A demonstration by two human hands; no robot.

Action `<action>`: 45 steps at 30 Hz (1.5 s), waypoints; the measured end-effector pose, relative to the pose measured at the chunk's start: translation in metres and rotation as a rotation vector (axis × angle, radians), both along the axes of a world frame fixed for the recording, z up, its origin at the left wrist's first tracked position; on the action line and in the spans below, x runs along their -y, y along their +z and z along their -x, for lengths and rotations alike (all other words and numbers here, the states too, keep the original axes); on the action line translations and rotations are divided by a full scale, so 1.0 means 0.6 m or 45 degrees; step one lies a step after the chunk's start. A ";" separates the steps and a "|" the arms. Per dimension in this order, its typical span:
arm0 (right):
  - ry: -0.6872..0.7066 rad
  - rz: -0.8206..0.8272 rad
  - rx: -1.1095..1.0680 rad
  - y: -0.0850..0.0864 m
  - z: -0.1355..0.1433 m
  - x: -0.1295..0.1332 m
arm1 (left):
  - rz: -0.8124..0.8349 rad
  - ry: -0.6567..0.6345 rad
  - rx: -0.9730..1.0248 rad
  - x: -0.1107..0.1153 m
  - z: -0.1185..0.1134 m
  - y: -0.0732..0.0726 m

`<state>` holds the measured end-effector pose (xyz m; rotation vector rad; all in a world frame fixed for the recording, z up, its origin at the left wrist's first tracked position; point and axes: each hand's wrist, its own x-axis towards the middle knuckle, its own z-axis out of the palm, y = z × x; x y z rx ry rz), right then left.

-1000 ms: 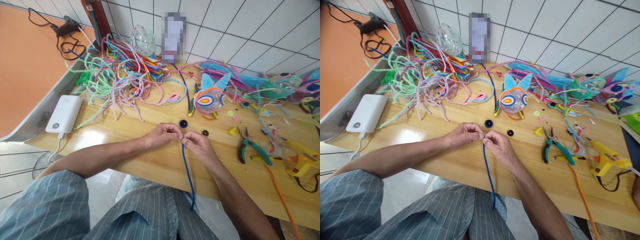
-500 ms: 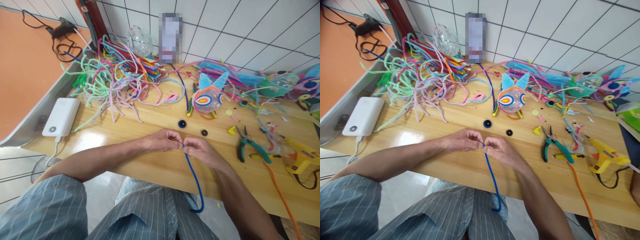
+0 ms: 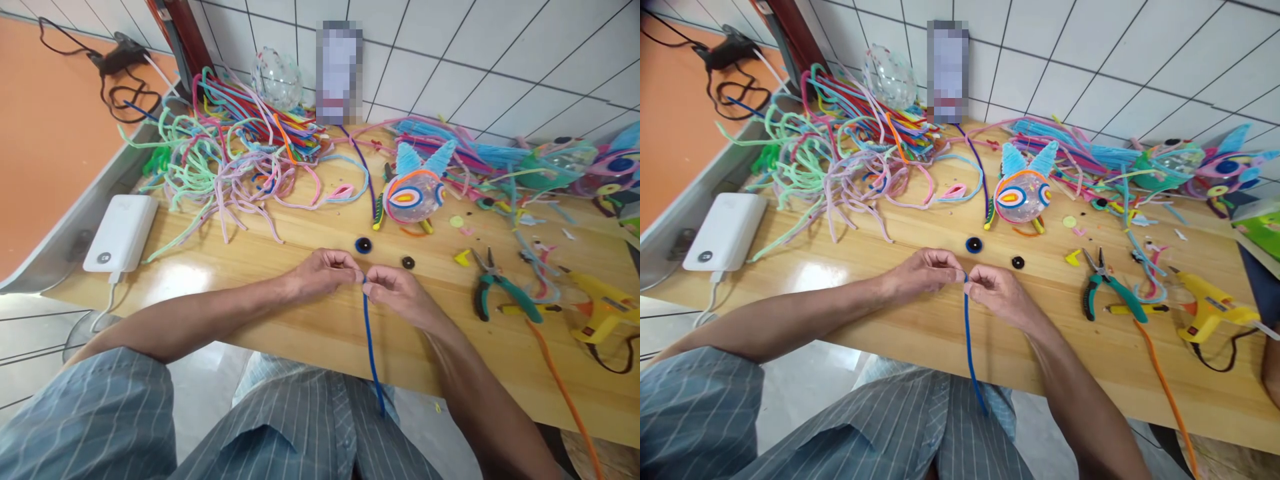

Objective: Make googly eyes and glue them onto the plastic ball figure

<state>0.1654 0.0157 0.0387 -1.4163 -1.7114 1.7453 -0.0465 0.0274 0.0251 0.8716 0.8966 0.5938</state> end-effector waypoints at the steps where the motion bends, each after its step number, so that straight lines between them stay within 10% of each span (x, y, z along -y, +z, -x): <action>1: -0.038 -0.024 -0.013 -0.003 0.003 0.001 | 0.055 0.084 0.043 0.004 -0.003 0.000; 9: -0.113 -0.033 -0.132 -0.006 0.011 0.002 | 0.287 0.177 0.248 0.006 -0.010 0.002; 25: 0.105 0.086 -0.007 0.004 -0.010 0.001 | -0.076 -0.445 -0.071 -0.026 0.017 0.013; 34: -0.211 -0.114 0.007 -0.011 0.013 0.004 | 0.130 0.356 0.048 0.013 -0.007 0.002; 45: -0.263 -0.327 0.466 -0.015 -0.014 -0.006 | -0.382 -0.352 -0.307 0.019 0.001 -0.005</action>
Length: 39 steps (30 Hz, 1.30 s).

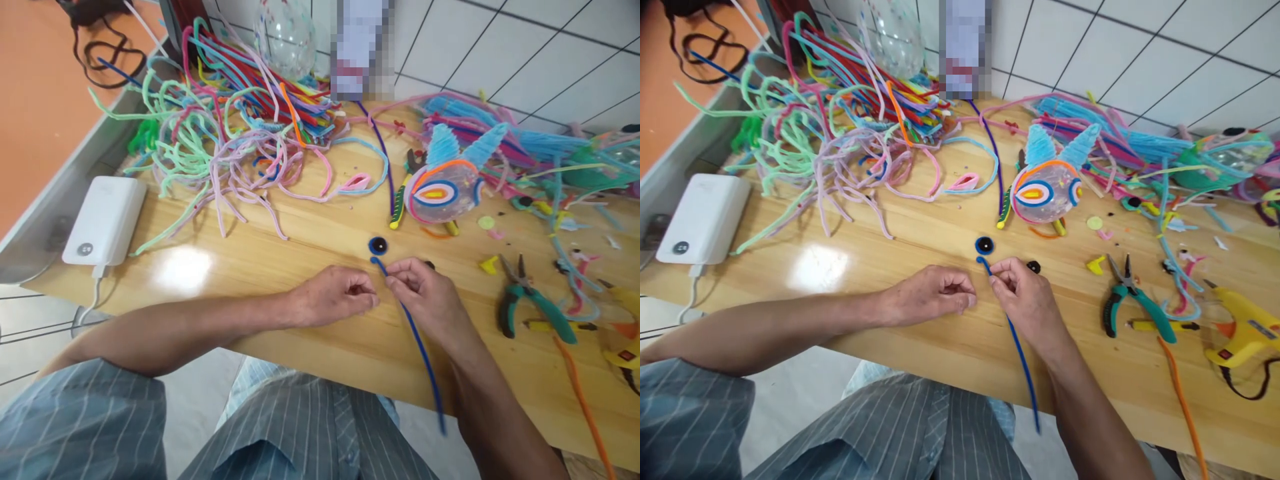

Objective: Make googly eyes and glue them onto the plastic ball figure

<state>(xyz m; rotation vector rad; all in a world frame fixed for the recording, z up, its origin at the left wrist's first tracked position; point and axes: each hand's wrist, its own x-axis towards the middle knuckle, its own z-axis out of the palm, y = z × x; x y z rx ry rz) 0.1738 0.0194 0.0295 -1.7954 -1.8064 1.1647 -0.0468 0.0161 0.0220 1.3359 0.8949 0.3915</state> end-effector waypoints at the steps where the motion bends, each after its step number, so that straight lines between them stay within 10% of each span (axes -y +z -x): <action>1: 0.006 -0.014 0.007 -0.001 0.000 0.000 | -0.005 -0.020 -0.005 -0.001 0.001 0.000; 13: 0.020 -0.097 0.035 0.000 0.004 0.005 | 0.007 -0.040 0.023 -0.003 0.003 0.003; 21: 0.063 -0.160 -0.071 0.028 0.000 0.012 | 0.331 0.501 0.226 -0.019 0.003 0.005; 39: 0.130 -0.072 -0.215 0.024 0.014 0.016 | 0.372 0.162 0.160 -0.039 0.009 0.024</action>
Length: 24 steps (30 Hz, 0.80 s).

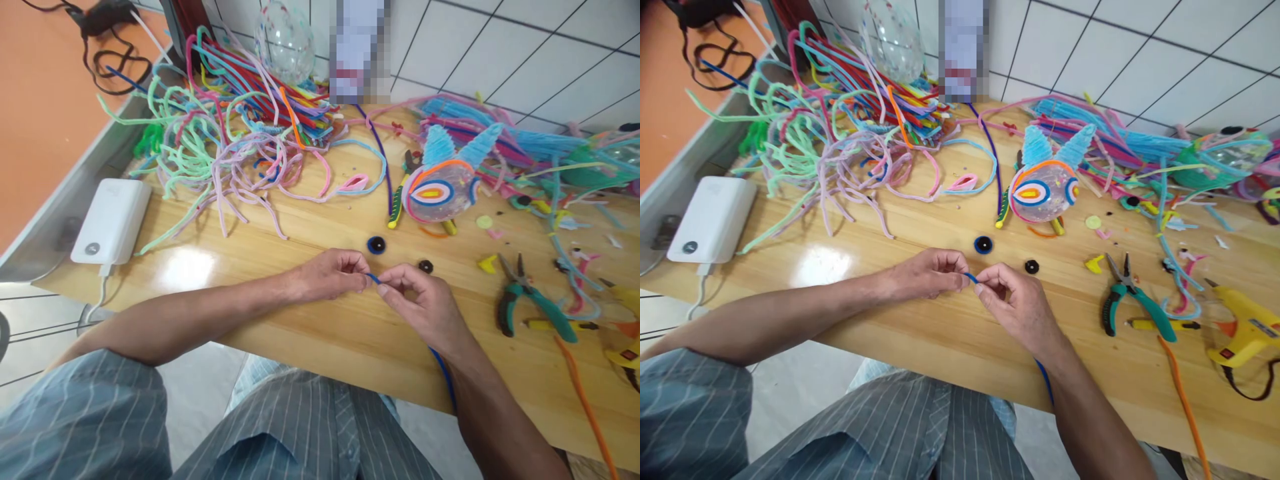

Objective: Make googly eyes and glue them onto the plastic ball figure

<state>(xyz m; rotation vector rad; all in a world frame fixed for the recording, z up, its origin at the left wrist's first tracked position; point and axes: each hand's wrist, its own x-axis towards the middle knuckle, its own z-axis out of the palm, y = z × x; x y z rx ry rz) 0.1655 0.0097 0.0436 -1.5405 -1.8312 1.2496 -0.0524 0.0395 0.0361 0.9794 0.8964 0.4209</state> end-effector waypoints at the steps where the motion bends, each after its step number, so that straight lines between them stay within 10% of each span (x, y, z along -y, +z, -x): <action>1: -0.002 0.013 -0.012 0.001 0.001 0.000 | -0.006 -0.004 0.006 0.000 0.000 0.001; 18: -0.319 -0.088 -0.300 0.014 0.036 0.017 | 0.109 0.603 0.328 0.045 -0.056 0.024; 24: -0.400 -0.191 -0.413 0.035 0.020 0.007 | 0.074 0.579 0.447 0.032 -0.080 0.044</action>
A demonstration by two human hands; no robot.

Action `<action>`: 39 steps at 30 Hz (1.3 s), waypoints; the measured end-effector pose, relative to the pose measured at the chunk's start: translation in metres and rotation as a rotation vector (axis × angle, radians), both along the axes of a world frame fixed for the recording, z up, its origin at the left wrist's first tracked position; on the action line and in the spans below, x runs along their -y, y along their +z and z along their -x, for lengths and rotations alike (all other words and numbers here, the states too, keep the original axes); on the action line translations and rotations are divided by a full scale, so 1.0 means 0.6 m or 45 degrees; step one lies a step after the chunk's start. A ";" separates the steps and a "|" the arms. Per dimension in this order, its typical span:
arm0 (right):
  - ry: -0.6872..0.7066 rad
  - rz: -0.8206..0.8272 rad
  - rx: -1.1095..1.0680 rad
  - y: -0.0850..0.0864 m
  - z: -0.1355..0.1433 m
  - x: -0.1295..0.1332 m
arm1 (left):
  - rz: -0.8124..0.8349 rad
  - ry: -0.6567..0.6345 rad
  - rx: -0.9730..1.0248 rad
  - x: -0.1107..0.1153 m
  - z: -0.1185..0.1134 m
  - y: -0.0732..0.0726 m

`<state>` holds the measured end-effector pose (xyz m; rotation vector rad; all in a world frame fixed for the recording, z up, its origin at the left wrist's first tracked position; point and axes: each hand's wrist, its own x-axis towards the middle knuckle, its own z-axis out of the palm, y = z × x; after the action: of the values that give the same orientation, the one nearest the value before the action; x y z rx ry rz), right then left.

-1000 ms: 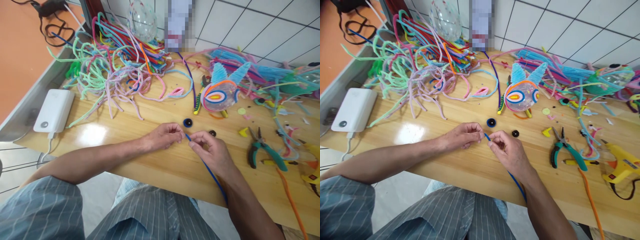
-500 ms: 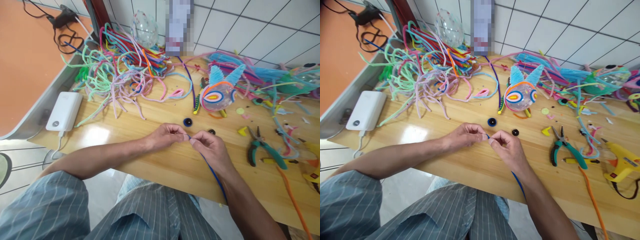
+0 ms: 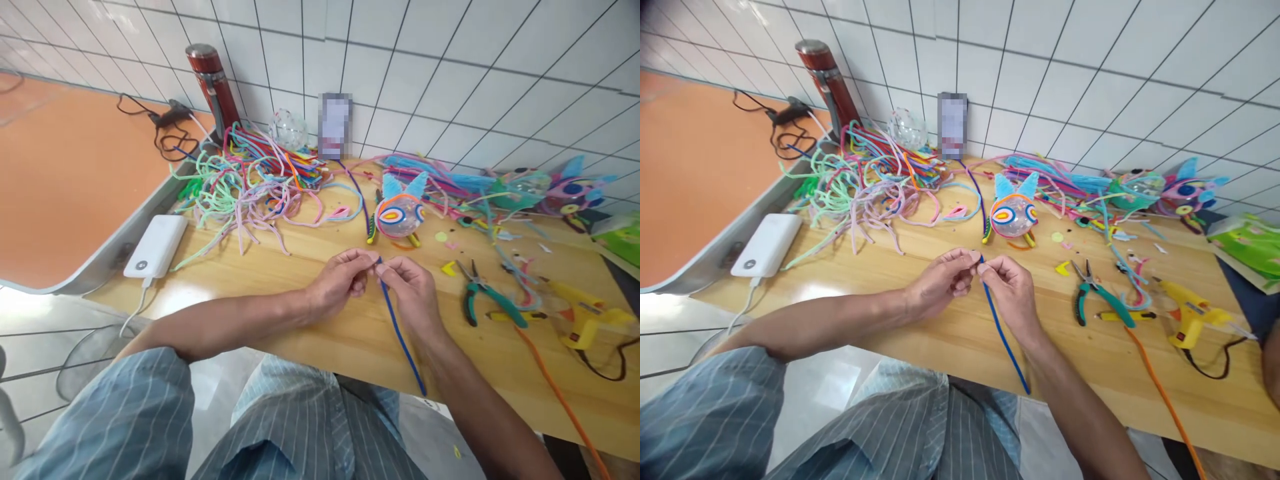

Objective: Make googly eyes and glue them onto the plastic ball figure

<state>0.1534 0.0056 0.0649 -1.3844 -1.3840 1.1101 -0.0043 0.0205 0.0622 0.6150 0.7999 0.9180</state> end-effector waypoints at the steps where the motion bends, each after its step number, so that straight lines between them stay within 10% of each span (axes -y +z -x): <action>1: 0.004 -0.003 0.013 0.008 -0.007 -0.002 | -0.049 -0.055 -0.006 -0.009 0.002 0.003; 8: 0.137 0.030 0.231 0.059 -0.046 -0.011 | -0.705 -0.508 -0.477 -0.088 0.037 0.040; 16: 0.150 -0.062 0.272 0.086 -0.044 -0.048 | -1.102 -0.581 -0.616 -0.125 0.039 0.070; 30: -0.147 -0.426 -0.007 0.071 -0.011 -0.097 | -0.414 0.188 0.142 -0.086 -0.050 0.068; 39: 0.003 -0.193 0.029 0.090 -0.040 -0.091 | -0.587 -0.210 -0.054 -0.119 -0.002 0.074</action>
<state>0.1772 0.0603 0.1189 -1.2901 -1.4554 0.9722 -0.0033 0.0921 0.1066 1.0897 0.5645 0.9450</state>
